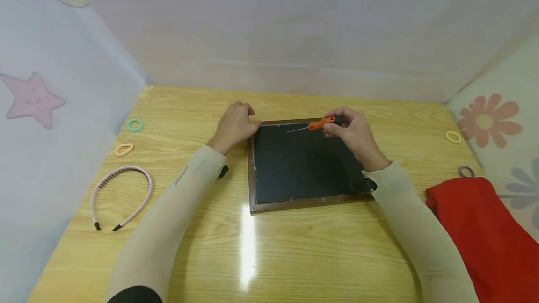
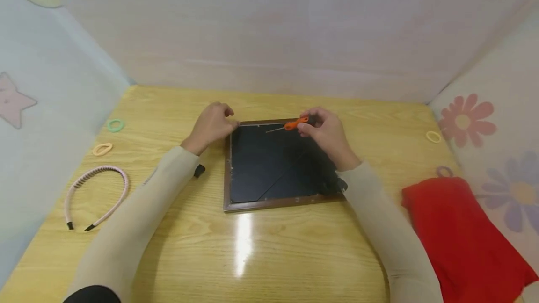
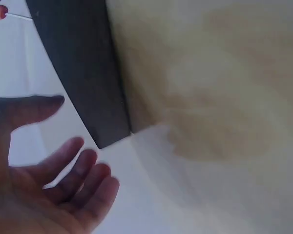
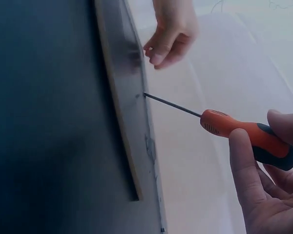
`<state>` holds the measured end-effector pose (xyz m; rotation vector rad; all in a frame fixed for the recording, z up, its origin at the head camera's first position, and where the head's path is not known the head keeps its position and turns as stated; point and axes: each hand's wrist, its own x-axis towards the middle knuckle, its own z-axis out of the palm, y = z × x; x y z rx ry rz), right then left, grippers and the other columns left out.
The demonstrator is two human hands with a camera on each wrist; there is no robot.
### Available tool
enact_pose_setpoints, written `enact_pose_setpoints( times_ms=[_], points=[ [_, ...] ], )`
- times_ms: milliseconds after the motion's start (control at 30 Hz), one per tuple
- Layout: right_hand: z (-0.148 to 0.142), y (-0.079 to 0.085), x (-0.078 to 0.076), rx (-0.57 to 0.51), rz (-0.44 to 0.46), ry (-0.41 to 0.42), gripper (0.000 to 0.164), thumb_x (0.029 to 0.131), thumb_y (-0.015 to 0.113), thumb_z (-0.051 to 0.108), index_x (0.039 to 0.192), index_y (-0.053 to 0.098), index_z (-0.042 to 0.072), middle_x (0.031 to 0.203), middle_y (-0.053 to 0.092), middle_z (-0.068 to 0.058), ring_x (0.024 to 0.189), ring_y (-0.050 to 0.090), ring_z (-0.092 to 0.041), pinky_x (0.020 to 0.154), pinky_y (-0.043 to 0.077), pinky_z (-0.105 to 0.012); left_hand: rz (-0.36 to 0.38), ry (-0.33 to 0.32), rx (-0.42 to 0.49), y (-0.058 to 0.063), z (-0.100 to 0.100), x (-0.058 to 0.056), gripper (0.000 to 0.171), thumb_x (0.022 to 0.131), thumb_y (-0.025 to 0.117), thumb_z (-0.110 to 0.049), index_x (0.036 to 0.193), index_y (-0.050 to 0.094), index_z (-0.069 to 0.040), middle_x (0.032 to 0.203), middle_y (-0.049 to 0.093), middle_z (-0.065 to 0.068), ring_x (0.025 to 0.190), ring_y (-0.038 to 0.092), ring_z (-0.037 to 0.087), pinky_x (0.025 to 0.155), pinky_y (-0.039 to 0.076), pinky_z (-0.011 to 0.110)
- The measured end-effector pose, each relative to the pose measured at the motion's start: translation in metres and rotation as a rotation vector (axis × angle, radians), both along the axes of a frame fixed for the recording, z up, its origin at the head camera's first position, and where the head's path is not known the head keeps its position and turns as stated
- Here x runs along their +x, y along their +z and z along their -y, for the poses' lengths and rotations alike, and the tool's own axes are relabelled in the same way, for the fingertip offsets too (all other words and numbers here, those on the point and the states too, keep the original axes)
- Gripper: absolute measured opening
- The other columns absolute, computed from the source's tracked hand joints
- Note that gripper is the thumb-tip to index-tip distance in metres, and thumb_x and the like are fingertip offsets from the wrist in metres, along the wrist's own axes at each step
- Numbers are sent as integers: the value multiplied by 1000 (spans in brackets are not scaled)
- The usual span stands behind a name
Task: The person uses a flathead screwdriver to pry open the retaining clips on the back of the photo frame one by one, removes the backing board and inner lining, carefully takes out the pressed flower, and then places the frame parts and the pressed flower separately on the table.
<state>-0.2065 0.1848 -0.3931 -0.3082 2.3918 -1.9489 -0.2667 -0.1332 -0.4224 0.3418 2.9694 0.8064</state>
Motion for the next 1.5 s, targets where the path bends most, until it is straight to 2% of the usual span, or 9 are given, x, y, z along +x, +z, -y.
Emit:
enact_pose_setpoints(
  times_ms=[133, 300, 467, 867, 1000, 1033, 1167, 1400, 1500],
  points=[
    [-4, -2, 2, 34, 30, -2, 33, 95, 72, 12, 124, 61, -1, 110, 64, 1, 88, 74, -13, 83, 62, -21, 43, -100, -38, 0, -15, -12, 46, 95, 68, -34, 128, 66, -2, 132, 63, 15, 119, 60, 33, 100, 55, 48],
    [-15, 4, 4, -55, 56, -11, 26, 96, 70, 11, 120, 63, 5, 113, 63, -4, 91, 73, -14, 84, 62, -22, 81, -220, -79, -1, -29, -21, 33, 98, 65, -28, 123, 71, -7, 124, 70, 10, 109, 67, 27, 96, 58, 44],
    [-23, 9, 4, -180, 60, -27, 25, 96, 70, 11, 119, 63, 2, 111, 63, -7, 86, 74, -15, 81, 63, -22, 97, -227, -80, 0, -31, -24, 24, 98, 63, -22, 115, 75, -9, 117, 74, 9, 98, 71, 25, 91, 60, 42],
    [-20, 10, 2, -243, 70, -10, 31, 95, 70, 9, 122, 60, -2, 118, 63, -10, 85, 73, -13, 83, 63, -23, 145, -222, -140, 2, -4, -15, 20, 91, 74, -32, 102, 79, -15, 102, 76, 2, 85, 69, 20, 80, 60, 37],
    [-19, 11, 3, -266, 83, 7, 33, 95, 70, 9, 123, 58, -4, 117, 64, -10, 85, 73, -14, 84, 63, -23, 138, -233, -170, 2, 11, -1, 21, 90, 74, -32, 100, 79, -15, 97, 77, 1, 84, 69, 19, 83, 60, 40],
    [-18, 12, 3, -260, 84, 7, 33, 95, 70, 9, 123, 58, -4, 117, 65, -10, 85, 73, -14, 84, 63, -23, 137, -234, -171, 2, 16, 4, 21, 89, 74, -33, 99, 79, -15, 94, 77, 1, 82, 70, 19, 91, 59, 43],
    [-16, 15, 5, -228, 59, 12, 35, 95, 71, 11, 124, 58, -4, 112, 67, -6, 84, 74, -13, 84, 63, -23, 189, -214, -113, -3, 33, 27, 20, 88, 75, -32, 97, 79, -15, 86, 76, -1, 73, 68, 16, 86, 60, 41],
    [-9, 20, 5, -216, 17, 47, 34, 96, 69, 9, 123, 58, -7, 112, 65, -7, 85, 74, -12, 84, 63, -24, 553, -63, 201, -9, 47, 81, 24, 89, 73, -23, 107, 68, -7, 86, 71, 9, 60, 67, 18, 58, 61, 31],
    [-8, 21, 6, -209, 20, 50, 35, 95, 70, 9, 123, 58, -8, 112, 65, -7, 85, 74, -13, 84, 63, -24, 622, 1, 313, -11, 43, 106, 37, 89, 72, -17, 121, 58, -5, 95, 65, 10, 57, 64, 18, 55, 63, 34]
  ],
)
